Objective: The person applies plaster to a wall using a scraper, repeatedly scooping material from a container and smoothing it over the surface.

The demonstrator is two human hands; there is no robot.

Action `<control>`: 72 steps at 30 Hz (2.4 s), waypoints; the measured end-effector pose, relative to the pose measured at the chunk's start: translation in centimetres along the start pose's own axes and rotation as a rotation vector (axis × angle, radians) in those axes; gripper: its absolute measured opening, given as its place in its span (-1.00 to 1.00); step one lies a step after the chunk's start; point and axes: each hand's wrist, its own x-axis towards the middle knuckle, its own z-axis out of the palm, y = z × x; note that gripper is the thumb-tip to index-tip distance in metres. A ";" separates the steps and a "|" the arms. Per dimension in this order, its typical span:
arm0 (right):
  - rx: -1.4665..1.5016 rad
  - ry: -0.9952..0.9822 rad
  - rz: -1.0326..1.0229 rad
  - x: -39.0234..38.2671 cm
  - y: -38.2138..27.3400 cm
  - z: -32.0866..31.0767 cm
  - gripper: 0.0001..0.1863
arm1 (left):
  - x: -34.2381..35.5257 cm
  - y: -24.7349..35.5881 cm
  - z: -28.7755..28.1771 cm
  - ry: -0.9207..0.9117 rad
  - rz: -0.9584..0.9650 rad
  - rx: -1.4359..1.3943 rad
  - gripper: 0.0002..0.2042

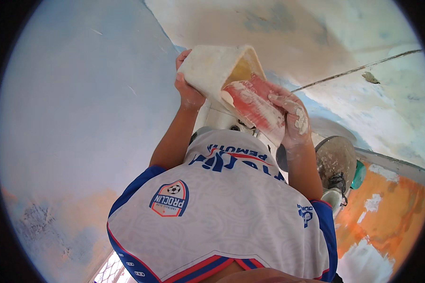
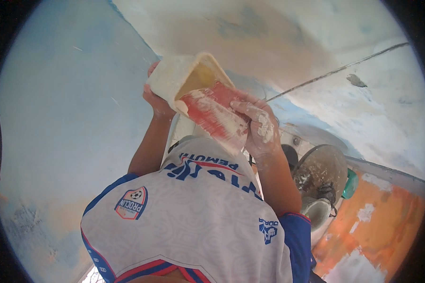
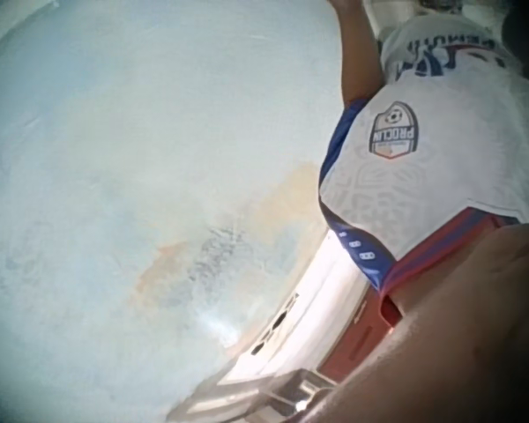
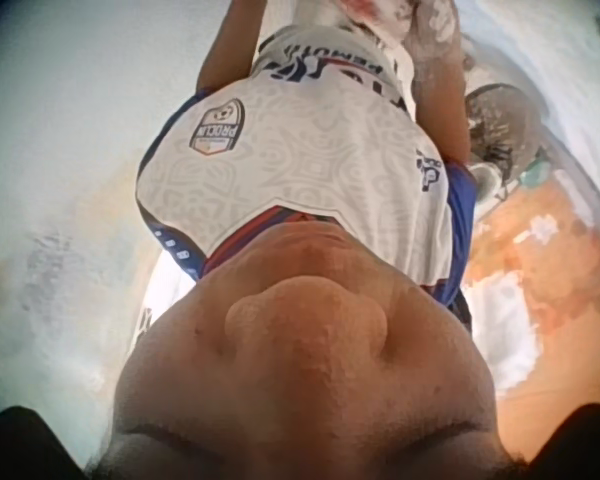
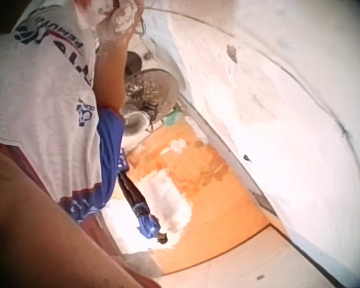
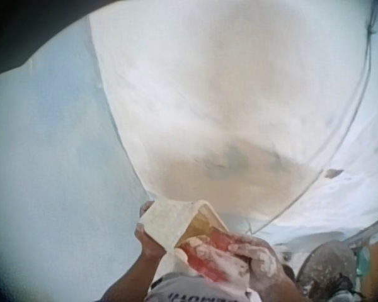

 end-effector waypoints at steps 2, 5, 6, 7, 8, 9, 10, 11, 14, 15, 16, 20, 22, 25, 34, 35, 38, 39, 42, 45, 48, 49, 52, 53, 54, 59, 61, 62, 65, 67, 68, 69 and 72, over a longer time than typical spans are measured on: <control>0.042 -0.010 0.028 0.5 0.5 1.2 -0.49 | 0.0 0.3 -1.1 0.014 -0.035 0.017 -0.23; 0.027 -0.011 0.013 1.0 1.3 2.5 -0.46 | -0.6 0.7 -2.7 0.040 -0.069 0.036 -0.24; 0.019 -0.007 0.007 1.3 1.8 2.5 -0.45 | -0.7 1.0 -3.2 0.036 -0.068 0.029 -0.27; 0.012 -0.003 0.001 1.4 2.4 2.7 -0.44 | -1.0 1.5 -3.7 0.031 -0.066 0.021 -0.31; 0.028 -0.019 -0.023 1.5 2.9 3.3 -0.43 | -0.9 1.9 -4.3 0.016 -0.066 0.007 -0.34; 0.045 -0.034 -0.048 1.4 3.5 3.9 -0.42 | -1.0 2.2 -5.1 0.032 -0.084 -0.031 -0.33; 0.062 -0.048 -0.075 1.2 4.2 4.6 -0.41 | -1.3 2.4 -6.3 0.046 -0.105 -0.068 -0.32; 0.102 -0.044 -0.082 1.1 4.8 4.9 -0.42 | -1.3 1.9 -7.5 0.055 -0.130 -0.114 -0.31; 0.168 0.016 -0.218 1.0 4.7 5.6 -0.41 | -1.8 -0.8 -12.6 -0.041 -0.115 -0.051 -0.24; 0.187 0.068 -0.294 1.3 4.7 5.7 -0.39 | -2.2 -1.1 -14.1 -0.031 -0.309 -0.383 -0.21; 0.210 0.067 -0.344 1.4 4.3 5.4 -0.43 | -2.7 -0.7 -14.4 -0.035 -0.429 -0.595 -0.15; 0.141 0.057 -0.519 1.5 0.7 4.7 -0.54 | -2.8 1.7 -13.5 0.084 -0.515 -0.613 -0.24; 0.038 0.103 -0.567 1.6 -1.9 6.2 -0.55 | -2.8 2.0 -13.6 0.062 -0.503 -0.629 -0.25; -0.034 0.080 -0.681 3.1 -4.4 8.8 -0.55 | -2.8 2.5 -14.7 0.068 -0.503 -0.632 -0.26; -0.593 0.484 -1.517 5.9 -14.2 14.2 -0.73 | -1.5 4.4 -15.4 0.009 -0.419 -0.666 -0.23; -0.668 0.519 -1.572 5.5 -15.1 16.2 -0.70 | -1.5 4.4 -16.0 0.022 -0.417 -0.680 -0.23; -1.272 0.948 -1.794 6.6 -18.1 19.5 -0.41 | -1.4 4.7 -16.3 0.047 -0.432 -0.644 -0.22; -1.430 1.061 -1.820 7.1 -19.2 20.0 -0.34 | -1.5 4.8 -16.2 0.038 -0.437 -0.655 -0.22; -1.788 1.310 -1.995 9.5 -22.0 20.5 -0.34 | -1.6 4.8 -16.2 0.011 -0.446 -0.685 -0.22; -1.974 1.313 -1.925 12.9 -21.8 18.6 -0.39 | -2.0 4.6 -16.6 0.000 -0.451 -0.682 -0.22; -2.147 1.068 -1.951 15.0 -17.8 15.0 -0.45 | -2.4 5.2 -16.1 -0.023 -0.453 -0.662 -0.22; -2.180 0.910 -1.959 15.2 -15.9 13.9 -0.47 | -2.3 5.1 -16.3 -0.011 -0.450 -0.667 -0.23; -2.093 0.765 -1.950 13.5 -13.7 13.6 -0.44 | -2.5 5.3 -17.2 -0.032 -0.423 -0.655 -0.23; -2.030 0.716 -1.959 12.3 -14.1 13.9 -0.44 | -2.6 5.3 -17.1 -0.051 -0.414 -0.654 -0.23; -1.905 0.827 -2.006 11.6 -15.6 14.8 -0.40 | -2.7 5.7 -16.7 -0.052 -0.435 -0.660 -0.23; -1.862 1.205 -2.035 8.7 -24.3 19.0 -0.34 | -3.6 4.7 -18.2 0.034 -0.506 -0.679 -0.23; -1.995 1.208 -1.995 10.2 -24.2 17.1 -0.31 | -3.8 4.7 -17.5 0.027 -0.529 -0.686 -0.22; -2.064 1.213 -1.975 11.4 -24.2 15.6 -0.29 | -3.7 4.6 -17.0 0.019 -0.542 -0.692 -0.22; -2.271 0.888 -1.976 14.9 -17.3 12.1 -0.36 | -4.7 4.6 -17.2 -0.007 -0.510 -0.635 -0.22; -2.354 0.598 -1.847 14.1 -13.3 11.1 -0.35 | -5.2 4.8 -17.4 0.032 -0.533 -0.628 -0.22; -2.305 0.574 -1.884 13.3 -12.9 11.3 -0.35 | -4.9 4.9 -17.4 0.040 -0.538 -0.623 -0.21; -2.257 0.549 -1.918 12.5 -13.0 11.6 -0.34 | -4.7 5.1 -17.5 0.000 -0.507 -0.606 -0.22; -2.099 0.853 -2.034 9.8 -17.1 15.9 -0.36 | -5.0 5.1 -17.9 -0.044 -0.462 -0.599 -0.22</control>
